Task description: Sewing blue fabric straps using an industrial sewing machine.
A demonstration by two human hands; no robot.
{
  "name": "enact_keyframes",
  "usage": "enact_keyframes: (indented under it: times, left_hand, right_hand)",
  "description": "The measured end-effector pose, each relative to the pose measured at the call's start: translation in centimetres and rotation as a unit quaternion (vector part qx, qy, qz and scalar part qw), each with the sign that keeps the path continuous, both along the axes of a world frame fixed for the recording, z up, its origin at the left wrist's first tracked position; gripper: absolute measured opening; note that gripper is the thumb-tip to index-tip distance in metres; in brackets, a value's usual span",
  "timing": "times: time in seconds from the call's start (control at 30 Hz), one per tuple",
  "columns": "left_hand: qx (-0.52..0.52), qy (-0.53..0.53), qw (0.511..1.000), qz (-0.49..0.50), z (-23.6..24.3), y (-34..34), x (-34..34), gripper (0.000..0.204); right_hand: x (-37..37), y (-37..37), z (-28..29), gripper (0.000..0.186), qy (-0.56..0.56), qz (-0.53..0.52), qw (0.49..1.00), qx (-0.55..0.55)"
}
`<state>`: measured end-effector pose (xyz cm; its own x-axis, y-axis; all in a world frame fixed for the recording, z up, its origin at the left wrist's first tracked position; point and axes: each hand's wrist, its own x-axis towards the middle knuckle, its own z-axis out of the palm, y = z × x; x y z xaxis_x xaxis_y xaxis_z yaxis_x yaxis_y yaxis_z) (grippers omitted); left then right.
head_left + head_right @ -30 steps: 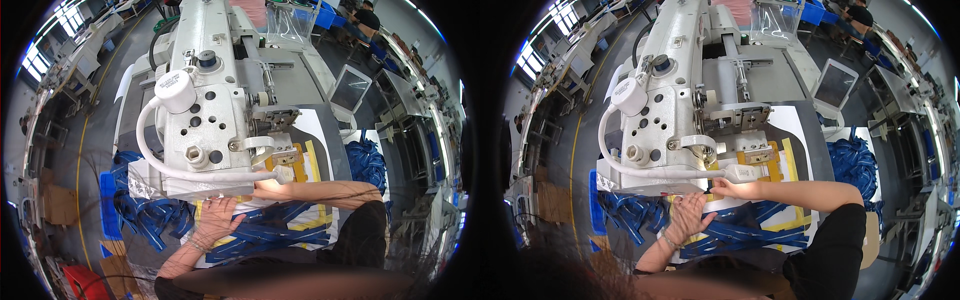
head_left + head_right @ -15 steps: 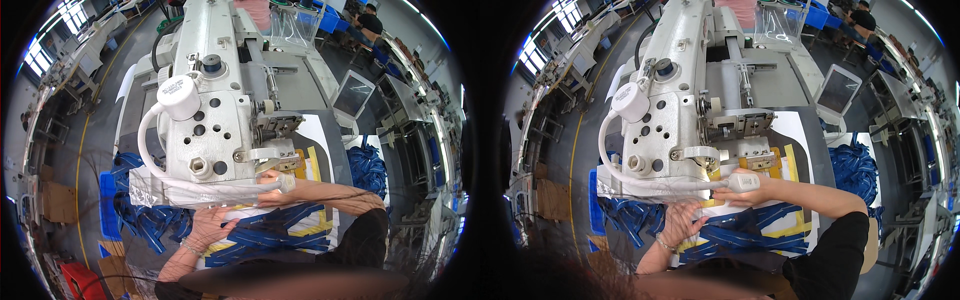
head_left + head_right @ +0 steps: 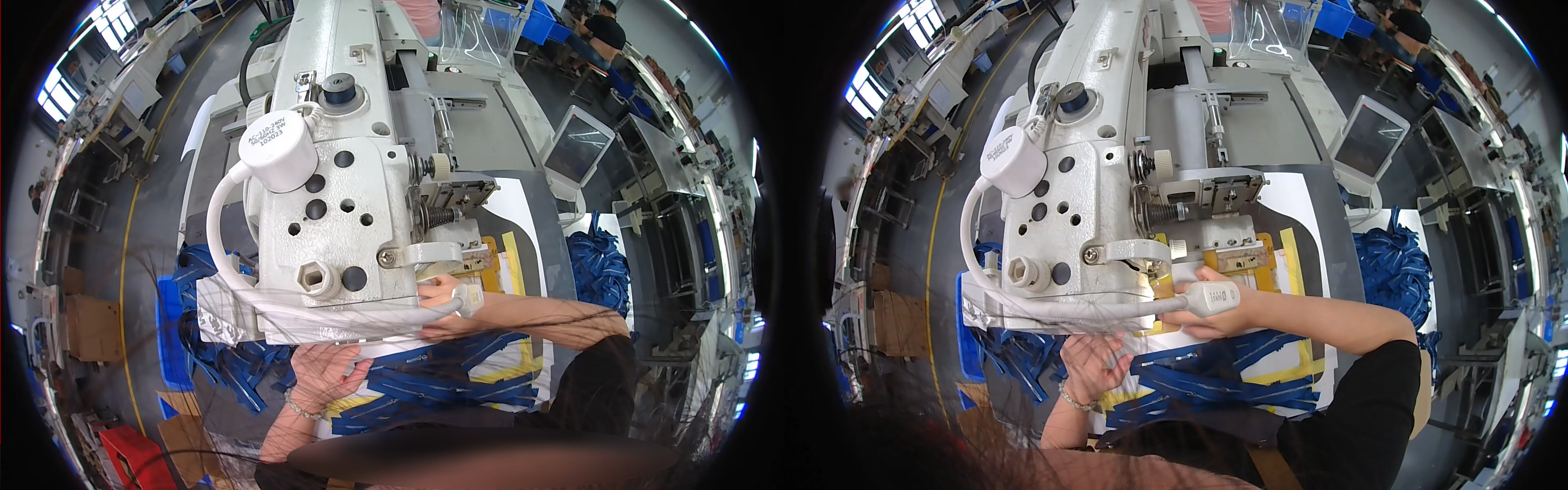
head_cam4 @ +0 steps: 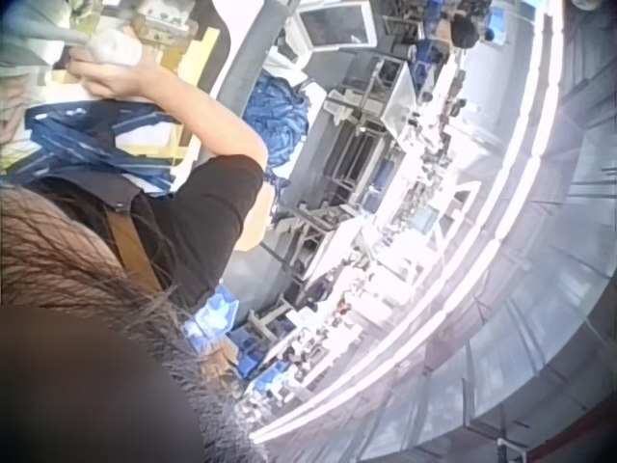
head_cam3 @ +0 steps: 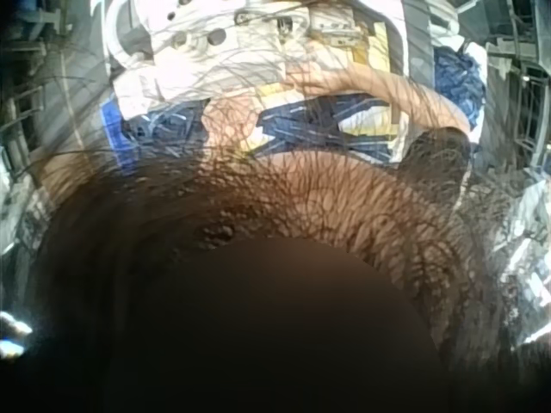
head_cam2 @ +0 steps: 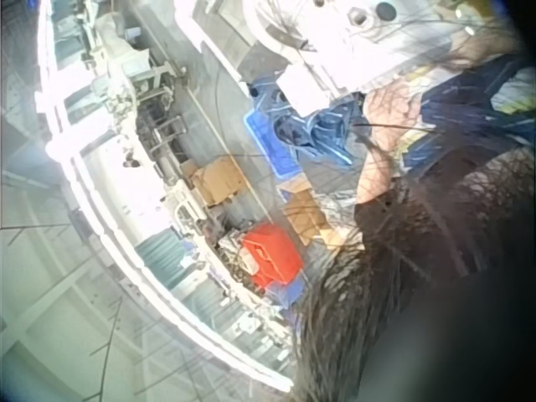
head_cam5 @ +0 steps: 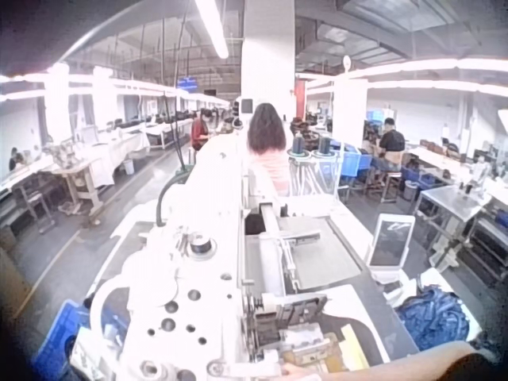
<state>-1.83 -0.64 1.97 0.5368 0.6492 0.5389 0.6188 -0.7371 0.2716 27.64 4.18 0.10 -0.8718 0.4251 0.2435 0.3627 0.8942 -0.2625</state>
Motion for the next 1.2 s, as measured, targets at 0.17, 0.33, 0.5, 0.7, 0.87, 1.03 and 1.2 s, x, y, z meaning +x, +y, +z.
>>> enact_keyframes:
  times: [0.17,0.33,0.5,0.7,0.87,1.03,1.2]
  left_hand:
    - [0.003,-0.033,0.999,-0.026,0.4,0.2,0.3,0.02]
    - [-0.014,-0.015,0.997,-0.07,0.3,0.5,1.0,0.017]
    - [-0.156,-0.013,0.979,-0.129,-0.2,0.6,1.6,0.018]
    - [-0.324,0.033,0.916,-0.236,0.2,0.4,2.0,0.03]
    - [-0.35,0.05,0.903,-0.244,1.0,0.3,2.1,0.031]
    - [-0.308,0.082,0.916,-0.243,1.1,0.0,2.1,0.027]
    - [-0.367,0.038,0.885,-0.283,0.9,0.3,1.9,0.024]
  right_hand:
    - [-0.5,0.1,0.2,0.04,0.008,-0.001,1.0,0.004]
    - [-0.8,-0.5,0.5,0.039,0.016,-0.023,0.999,0.029]
    - [-1.6,-1.5,1.0,0.043,0.07,-0.077,0.993,0.057]
    - [-0.6,-5.2,4.3,0.029,0.11,-0.214,0.959,-0.151]
    - [2.2,-8.4,6.8,0.017,0.102,-0.297,0.861,-0.399]
    - [3.3,-11.3,7.1,0.015,0.071,-0.275,0.845,-0.453]
    - [3.6,-12.1,7.2,0.018,0.09,-0.287,0.844,-0.444]
